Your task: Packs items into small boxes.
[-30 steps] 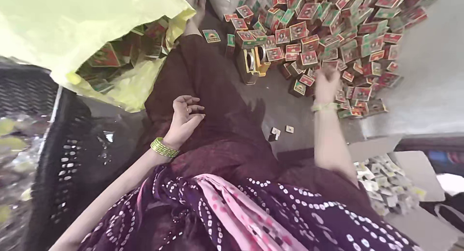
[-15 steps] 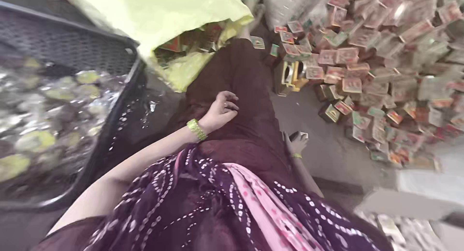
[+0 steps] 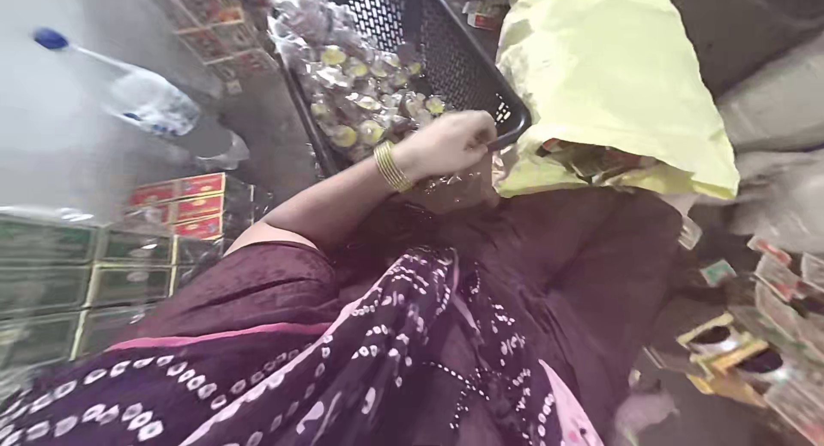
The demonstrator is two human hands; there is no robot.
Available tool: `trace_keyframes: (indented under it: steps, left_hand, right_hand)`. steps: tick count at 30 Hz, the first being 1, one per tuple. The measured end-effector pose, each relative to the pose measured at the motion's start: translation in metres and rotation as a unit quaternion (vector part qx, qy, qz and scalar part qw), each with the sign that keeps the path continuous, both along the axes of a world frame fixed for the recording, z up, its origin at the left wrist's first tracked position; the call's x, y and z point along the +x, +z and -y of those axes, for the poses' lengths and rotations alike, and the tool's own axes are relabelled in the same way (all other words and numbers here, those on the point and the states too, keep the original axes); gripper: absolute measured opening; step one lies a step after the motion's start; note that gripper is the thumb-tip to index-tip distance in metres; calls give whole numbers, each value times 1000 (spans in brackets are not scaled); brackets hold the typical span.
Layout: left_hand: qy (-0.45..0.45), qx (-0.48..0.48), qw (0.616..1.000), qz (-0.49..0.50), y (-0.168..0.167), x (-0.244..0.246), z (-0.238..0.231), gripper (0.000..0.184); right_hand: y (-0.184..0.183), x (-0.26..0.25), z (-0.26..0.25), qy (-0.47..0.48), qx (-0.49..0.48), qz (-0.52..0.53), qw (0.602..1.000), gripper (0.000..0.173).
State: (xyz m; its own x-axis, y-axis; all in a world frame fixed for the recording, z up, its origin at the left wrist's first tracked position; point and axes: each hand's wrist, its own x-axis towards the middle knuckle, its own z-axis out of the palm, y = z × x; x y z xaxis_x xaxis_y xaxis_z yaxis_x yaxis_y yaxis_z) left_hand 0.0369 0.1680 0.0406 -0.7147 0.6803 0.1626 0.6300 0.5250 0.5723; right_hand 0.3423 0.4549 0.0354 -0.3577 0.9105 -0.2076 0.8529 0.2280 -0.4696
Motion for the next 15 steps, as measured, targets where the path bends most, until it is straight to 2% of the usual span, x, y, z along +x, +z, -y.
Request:
trace_keyframes:
  steps: [2,4,5,6,7,8,9,11,15]
  left_hand:
    - [85,-156,984,25,7,-34,39,30]
    - [141,-268,953,24,-3,-60,74,29]
    - [157,-297,942,21,-14,-70,90,29]
    - [165,-310,936,22,-26,-80,103,27]
    - [163,-314,935,24,-40,-90,115,28]
    - [153,-308,938,35,-55,-99,125,34]
    - [135,-302,943,41,-70,-107,133,36]
    - [112,-312,942,55,-87,-113,139,36]
    - [146,-355,922,51,-86,-103,128,46]
  right_hand:
    - [4,-4,-3,-35,-13,-59,998,54]
    - [-3,-9,-21,-104,-41,-52,992,59]
    - [-24,-1,-44,-105,-34,-27,994,61]
    - [-64,23,-74,-52,26,-18,998,62]
    - [-129,59,-116,41,175,-99,979,63]
    - [-164,75,-148,62,205,-143,966,67]
    - [-174,79,-163,54,190,-153,968,70]
    - [-169,71,-168,32,158,-165,973,74]
    - [-148,56,-153,55,157,-180,969,71]
